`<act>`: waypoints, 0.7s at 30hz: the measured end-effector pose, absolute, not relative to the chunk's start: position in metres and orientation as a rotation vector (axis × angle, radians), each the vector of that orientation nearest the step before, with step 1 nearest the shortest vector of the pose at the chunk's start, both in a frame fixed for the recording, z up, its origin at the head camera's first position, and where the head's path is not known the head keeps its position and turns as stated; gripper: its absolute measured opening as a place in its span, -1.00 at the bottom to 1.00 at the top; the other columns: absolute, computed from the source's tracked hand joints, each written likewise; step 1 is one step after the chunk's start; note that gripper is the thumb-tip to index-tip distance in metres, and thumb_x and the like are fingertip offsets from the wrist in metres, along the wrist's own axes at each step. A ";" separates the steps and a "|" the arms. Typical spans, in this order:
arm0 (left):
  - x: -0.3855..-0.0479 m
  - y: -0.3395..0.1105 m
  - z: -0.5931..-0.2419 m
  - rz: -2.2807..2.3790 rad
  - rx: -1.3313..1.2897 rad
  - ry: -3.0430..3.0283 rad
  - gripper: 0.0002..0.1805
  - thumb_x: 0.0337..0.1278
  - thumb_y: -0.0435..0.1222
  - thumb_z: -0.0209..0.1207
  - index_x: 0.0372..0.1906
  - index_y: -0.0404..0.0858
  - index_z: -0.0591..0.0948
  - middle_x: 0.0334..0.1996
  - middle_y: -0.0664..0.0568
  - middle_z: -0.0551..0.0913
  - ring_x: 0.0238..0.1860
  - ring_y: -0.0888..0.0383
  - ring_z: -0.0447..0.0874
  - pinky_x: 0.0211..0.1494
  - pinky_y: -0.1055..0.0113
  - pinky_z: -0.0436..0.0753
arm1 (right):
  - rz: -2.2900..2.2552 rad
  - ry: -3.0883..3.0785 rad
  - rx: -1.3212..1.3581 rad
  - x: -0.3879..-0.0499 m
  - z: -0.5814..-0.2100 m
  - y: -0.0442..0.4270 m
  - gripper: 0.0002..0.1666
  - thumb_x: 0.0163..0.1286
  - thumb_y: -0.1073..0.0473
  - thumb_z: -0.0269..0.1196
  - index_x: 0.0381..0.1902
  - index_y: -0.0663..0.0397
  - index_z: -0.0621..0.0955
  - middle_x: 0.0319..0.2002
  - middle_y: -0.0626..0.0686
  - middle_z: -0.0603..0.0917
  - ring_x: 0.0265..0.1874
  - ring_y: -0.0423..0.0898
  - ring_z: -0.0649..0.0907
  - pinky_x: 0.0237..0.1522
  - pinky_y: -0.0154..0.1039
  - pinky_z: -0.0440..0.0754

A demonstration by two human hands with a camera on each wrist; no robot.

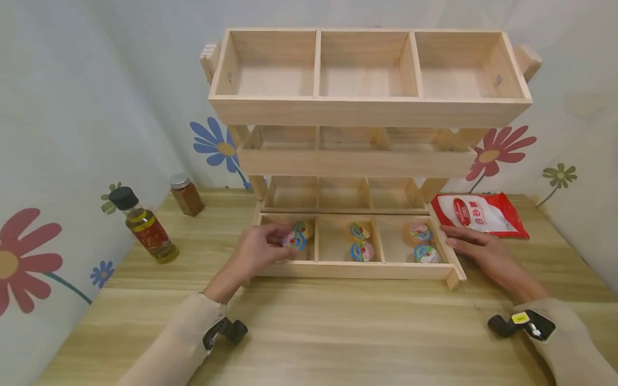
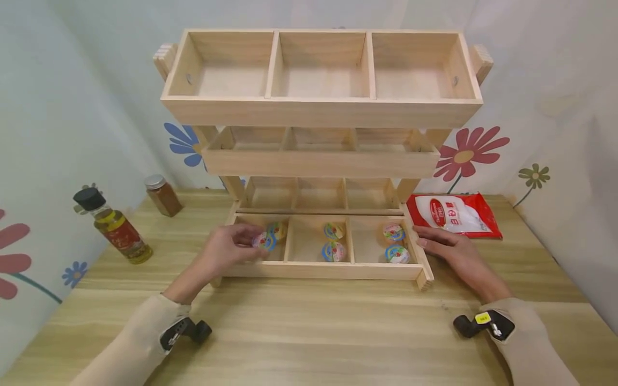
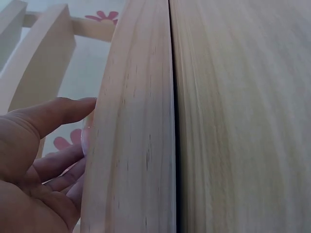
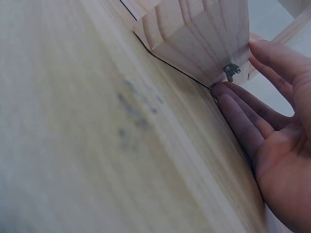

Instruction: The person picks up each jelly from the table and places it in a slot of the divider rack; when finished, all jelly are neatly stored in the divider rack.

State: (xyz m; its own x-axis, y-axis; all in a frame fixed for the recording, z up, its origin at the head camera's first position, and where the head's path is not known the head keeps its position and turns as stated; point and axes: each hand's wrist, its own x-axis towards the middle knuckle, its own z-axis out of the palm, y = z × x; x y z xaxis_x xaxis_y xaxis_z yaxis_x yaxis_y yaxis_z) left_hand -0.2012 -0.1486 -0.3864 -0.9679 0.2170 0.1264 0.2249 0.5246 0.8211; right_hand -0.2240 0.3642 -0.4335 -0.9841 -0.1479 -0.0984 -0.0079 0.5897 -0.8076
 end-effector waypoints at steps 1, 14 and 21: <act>-0.202 -0.149 -0.387 -1.475 -0.394 -2.743 -0.51 0.12 -0.35 0.54 0.14 -0.44 0.71 -0.05 -0.18 0.80 -0.04 -0.07 0.80 -0.09 0.19 0.79 | -1.353 2.656 -0.128 -0.224 -0.434 0.364 -0.20 0.60 -0.32 0.16 0.61 -0.08 0.40 0.57 0.22 0.35 0.50 0.27 0.29 0.27 -0.04 0.43; -0.209 -0.151 -0.393 -1.435 -0.426 -2.818 -0.53 0.10 -0.30 0.56 0.09 -0.43 0.73 -0.15 -0.12 0.82 -0.11 0.01 0.80 -0.15 0.25 0.76 | -1.352 2.667 -0.111 -0.223 -0.432 0.362 -0.21 0.57 -0.35 0.17 0.60 -0.15 0.44 0.57 0.14 0.38 0.49 0.18 0.30 0.29 -0.13 0.41; -0.210 -0.151 -0.394 -1.404 -0.436 -2.850 -0.54 0.13 -0.28 0.55 0.09 -0.41 0.75 -0.13 -0.12 0.82 -0.09 -0.01 0.80 -0.08 0.18 0.76 | -1.371 2.638 -0.094 -0.221 -0.432 0.363 -0.20 0.57 -0.35 0.18 0.60 -0.17 0.43 0.59 0.15 0.34 0.50 0.18 0.28 0.28 -0.16 0.43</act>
State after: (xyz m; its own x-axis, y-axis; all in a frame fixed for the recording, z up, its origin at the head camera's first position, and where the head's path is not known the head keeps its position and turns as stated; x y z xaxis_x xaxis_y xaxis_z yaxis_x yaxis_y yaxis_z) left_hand -0.2097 -0.1508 -0.3937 -0.9609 0.2703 0.0608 0.2129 0.5800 0.7863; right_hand -0.2211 0.3628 -0.4322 -0.9841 -0.1322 -0.1185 0.0209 0.5762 -0.8170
